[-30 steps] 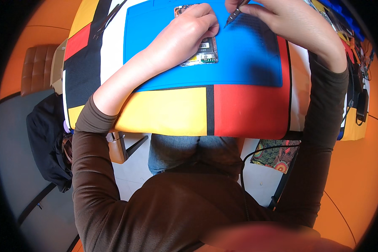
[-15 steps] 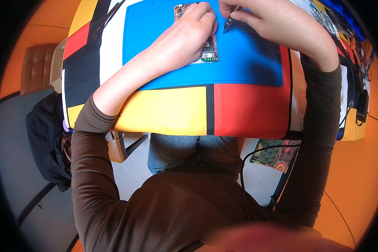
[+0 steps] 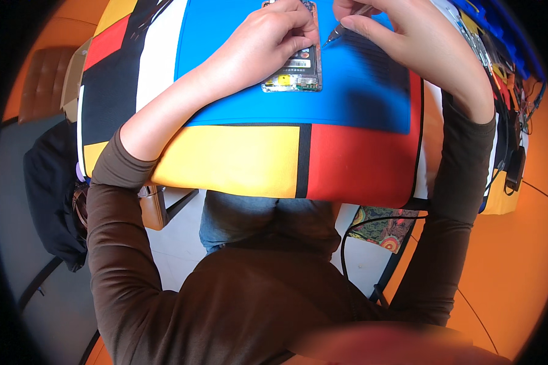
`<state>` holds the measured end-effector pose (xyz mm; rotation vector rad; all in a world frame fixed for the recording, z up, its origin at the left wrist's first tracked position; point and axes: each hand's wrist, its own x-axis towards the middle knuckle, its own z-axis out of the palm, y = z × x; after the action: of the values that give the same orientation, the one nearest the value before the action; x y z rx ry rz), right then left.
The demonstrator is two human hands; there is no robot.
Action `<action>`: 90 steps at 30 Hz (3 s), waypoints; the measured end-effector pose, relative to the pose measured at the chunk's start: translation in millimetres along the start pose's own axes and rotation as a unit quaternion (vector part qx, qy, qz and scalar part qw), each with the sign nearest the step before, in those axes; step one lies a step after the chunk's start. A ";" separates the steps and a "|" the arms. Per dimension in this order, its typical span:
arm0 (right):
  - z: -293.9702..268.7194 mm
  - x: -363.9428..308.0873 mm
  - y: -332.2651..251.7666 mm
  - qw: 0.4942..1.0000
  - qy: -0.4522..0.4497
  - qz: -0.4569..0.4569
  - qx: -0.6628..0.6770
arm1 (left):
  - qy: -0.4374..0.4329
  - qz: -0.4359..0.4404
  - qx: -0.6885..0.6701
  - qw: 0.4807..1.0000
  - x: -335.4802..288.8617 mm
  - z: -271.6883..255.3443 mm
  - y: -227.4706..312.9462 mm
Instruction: The person uses a screwdriver to remove screws from a smartphone motherboard, then detaches a small component. They place the motherboard aside and pick up a disassembled phone, separating the back cover from the main body.
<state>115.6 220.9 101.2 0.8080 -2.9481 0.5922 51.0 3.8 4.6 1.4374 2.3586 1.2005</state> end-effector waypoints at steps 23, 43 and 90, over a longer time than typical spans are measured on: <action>14.4 -3.0 31.2 0.999 -0.009 0.013 -0.043 | -0.075 -0.020 0.380 0.922 32.0 25.2 42.1; 17.6 -1.2 44.5 0.999 0.008 -0.022 -0.025 | -0.027 -0.097 0.300 0.949 39.4 -14.4 10.7; 16.8 -4.8 2.9 0.991 0.050 0.016 -0.123 | 0.004 -0.323 -0.185 0.928 -31.2 -68.0 -2.9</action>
<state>119.5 219.4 84.0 0.6867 -2.8700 0.2547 33.1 -59.8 39.9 0.4740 2.1681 1.3313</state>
